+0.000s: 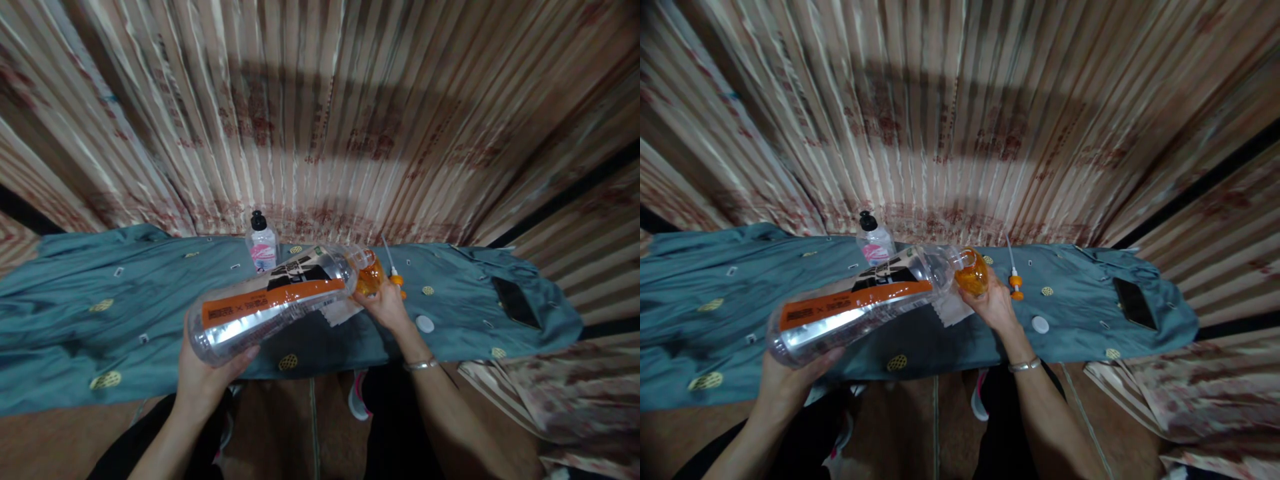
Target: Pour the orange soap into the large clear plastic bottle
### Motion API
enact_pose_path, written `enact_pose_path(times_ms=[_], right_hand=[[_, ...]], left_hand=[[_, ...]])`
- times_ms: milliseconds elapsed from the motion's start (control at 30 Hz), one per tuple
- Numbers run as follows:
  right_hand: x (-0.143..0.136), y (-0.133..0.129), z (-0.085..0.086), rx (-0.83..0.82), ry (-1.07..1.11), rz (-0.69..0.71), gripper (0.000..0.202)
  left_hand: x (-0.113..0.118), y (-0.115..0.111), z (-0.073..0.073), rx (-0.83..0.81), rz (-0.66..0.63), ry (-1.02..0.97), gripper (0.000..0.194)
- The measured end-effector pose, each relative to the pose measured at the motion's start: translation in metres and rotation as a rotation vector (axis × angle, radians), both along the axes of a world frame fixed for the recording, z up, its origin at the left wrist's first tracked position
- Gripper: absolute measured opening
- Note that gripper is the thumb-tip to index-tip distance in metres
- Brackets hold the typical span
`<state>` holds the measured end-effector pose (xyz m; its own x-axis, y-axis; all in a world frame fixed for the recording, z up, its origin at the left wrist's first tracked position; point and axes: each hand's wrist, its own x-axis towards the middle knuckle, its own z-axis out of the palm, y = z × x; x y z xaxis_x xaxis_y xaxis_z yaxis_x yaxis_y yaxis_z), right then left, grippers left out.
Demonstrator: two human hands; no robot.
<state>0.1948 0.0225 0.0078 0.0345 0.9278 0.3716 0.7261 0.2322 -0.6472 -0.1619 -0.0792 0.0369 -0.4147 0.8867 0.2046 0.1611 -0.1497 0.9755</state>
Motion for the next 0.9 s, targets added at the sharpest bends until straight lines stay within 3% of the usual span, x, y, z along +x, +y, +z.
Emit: enact_pose_path(times_ms=[233,500,667,900], right_hand=[[-0.001,0.0,-0.003,-0.015,0.022,0.0,0.07],[0.002,0.002,-0.003,-0.018,0.032,-0.005,0.065],[0.002,0.0,-0.003,0.006,0.028,-0.017,0.06],[0.001,-0.001,-0.002,0.01,-0.003,-0.026,0.059]], left_hand=[[-0.008,0.011,0.004,-0.008,-0.045,-0.071,0.097],[0.012,0.01,0.006,0.02,-0.017,-0.143,0.091],[0.012,0.014,0.002,0.053,-0.019,-0.15,0.092],[0.011,0.015,0.017,-0.006,-0.038,-0.15,0.076]])
